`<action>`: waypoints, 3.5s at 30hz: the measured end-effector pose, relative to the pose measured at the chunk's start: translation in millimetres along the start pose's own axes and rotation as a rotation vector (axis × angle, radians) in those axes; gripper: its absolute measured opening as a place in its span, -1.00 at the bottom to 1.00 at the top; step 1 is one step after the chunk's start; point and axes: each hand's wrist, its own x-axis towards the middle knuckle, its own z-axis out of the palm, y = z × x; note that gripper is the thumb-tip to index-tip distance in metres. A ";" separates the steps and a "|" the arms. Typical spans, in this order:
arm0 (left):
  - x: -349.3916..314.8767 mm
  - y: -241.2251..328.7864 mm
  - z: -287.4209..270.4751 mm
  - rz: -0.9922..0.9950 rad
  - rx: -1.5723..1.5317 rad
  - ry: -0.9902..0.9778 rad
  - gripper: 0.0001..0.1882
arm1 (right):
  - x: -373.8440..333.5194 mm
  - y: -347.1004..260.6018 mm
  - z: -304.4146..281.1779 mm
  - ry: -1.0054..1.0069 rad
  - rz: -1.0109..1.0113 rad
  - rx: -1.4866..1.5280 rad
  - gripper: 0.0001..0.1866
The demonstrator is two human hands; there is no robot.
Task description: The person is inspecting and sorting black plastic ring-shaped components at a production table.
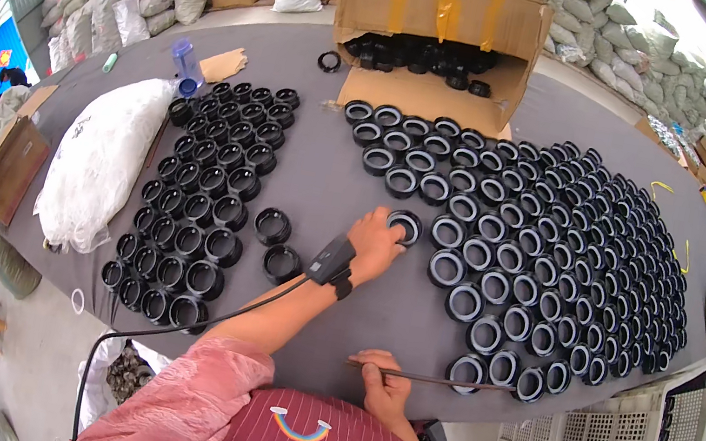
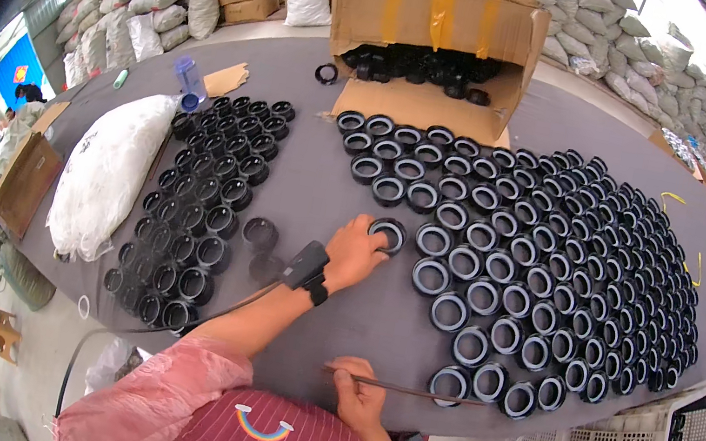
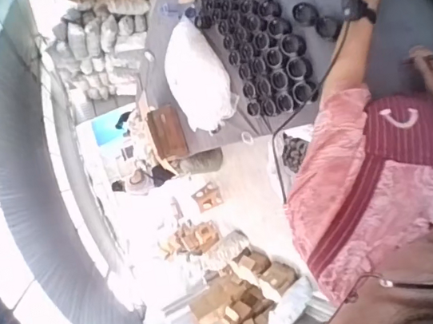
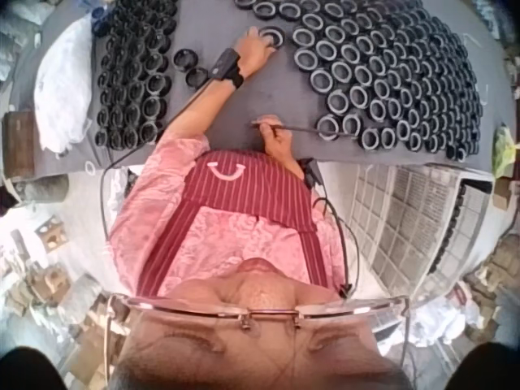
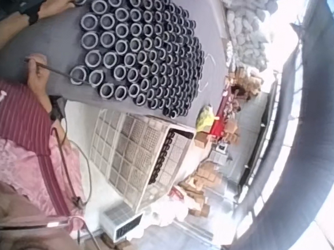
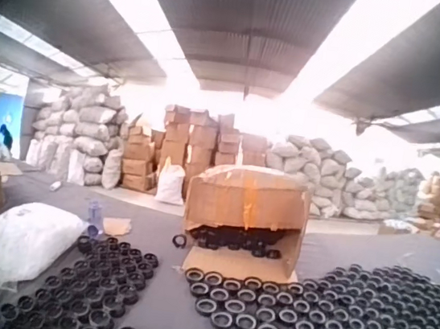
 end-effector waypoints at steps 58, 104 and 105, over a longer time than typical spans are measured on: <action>-232.9 2.2 -53.0 0.009 -0.936 0.083 -0.31 | 10.4 19.7 10.1 -0.019 0.345 0.368 -0.80; -31.8 -132.8 -81.7 -0.056 0.461 0.045 -0.45 | 6.2 10.3 1.7 -0.123 0.135 0.069 -0.89; -25.5 -131.2 -83.2 -0.083 0.543 0.077 -0.47 | 7.5 11.8 2.8 -0.137 0.146 0.098 -0.89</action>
